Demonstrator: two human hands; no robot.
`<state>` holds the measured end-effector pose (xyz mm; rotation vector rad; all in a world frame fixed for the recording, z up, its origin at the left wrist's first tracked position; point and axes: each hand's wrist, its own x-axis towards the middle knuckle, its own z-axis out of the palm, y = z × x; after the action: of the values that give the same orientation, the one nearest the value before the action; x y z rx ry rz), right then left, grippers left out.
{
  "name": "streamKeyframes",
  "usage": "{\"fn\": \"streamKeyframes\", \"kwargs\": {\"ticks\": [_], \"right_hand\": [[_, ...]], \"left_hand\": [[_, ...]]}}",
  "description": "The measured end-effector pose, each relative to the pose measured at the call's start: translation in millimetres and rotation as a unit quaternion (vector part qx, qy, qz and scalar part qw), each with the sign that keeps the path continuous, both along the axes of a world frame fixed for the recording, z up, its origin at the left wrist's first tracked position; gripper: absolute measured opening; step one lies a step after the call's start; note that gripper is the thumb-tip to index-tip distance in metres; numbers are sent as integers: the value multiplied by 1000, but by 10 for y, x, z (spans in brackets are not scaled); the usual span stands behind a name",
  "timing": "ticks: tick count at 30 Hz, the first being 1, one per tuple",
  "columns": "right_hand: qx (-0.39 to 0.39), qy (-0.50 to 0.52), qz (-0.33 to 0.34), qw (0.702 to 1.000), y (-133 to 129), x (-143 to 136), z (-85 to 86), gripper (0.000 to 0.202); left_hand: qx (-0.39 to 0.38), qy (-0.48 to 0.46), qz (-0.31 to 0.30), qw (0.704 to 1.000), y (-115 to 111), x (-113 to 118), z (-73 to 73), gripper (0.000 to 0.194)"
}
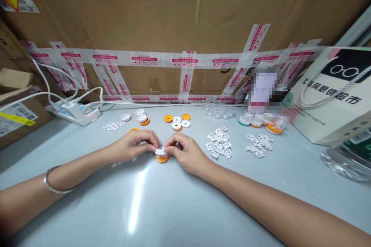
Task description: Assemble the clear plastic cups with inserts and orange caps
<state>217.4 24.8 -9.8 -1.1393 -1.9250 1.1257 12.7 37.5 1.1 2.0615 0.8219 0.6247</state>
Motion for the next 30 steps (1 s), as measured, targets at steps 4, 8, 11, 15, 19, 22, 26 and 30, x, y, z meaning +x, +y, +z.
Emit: {"fn": "streamKeyframes", "kwargs": {"ticks": [4,8,11,15,19,22,26,30], "right_hand": [[34,-4,18,999,-1,10,-1,7],[58,-11,36,998,-1,38,-2,9],[60,-27,46,997,1,91,1,10],[54,-50,69,995,-10,155,-14,54],[72,-73,71,992,-43,125,-54,48],[80,-71,48,993,-62,72,-81,43],[74,-51,31,996,-68,36,-94,38],[63,-53,20,996,-68,35,-92,40]], "left_hand": [[79,21,-18,996,-38,-5,7,12],[129,39,-29,991,-83,-16,11,15],[140,41,-28,989,-99,-26,17,15],[122,26,-20,992,-79,-28,8,14],[48,7,11,999,-39,-7,-24,11],[-19,-8,34,999,-15,12,-45,11],[-79,-27,43,996,-5,25,-54,13],[-112,-39,39,992,-9,30,-50,14]]}}
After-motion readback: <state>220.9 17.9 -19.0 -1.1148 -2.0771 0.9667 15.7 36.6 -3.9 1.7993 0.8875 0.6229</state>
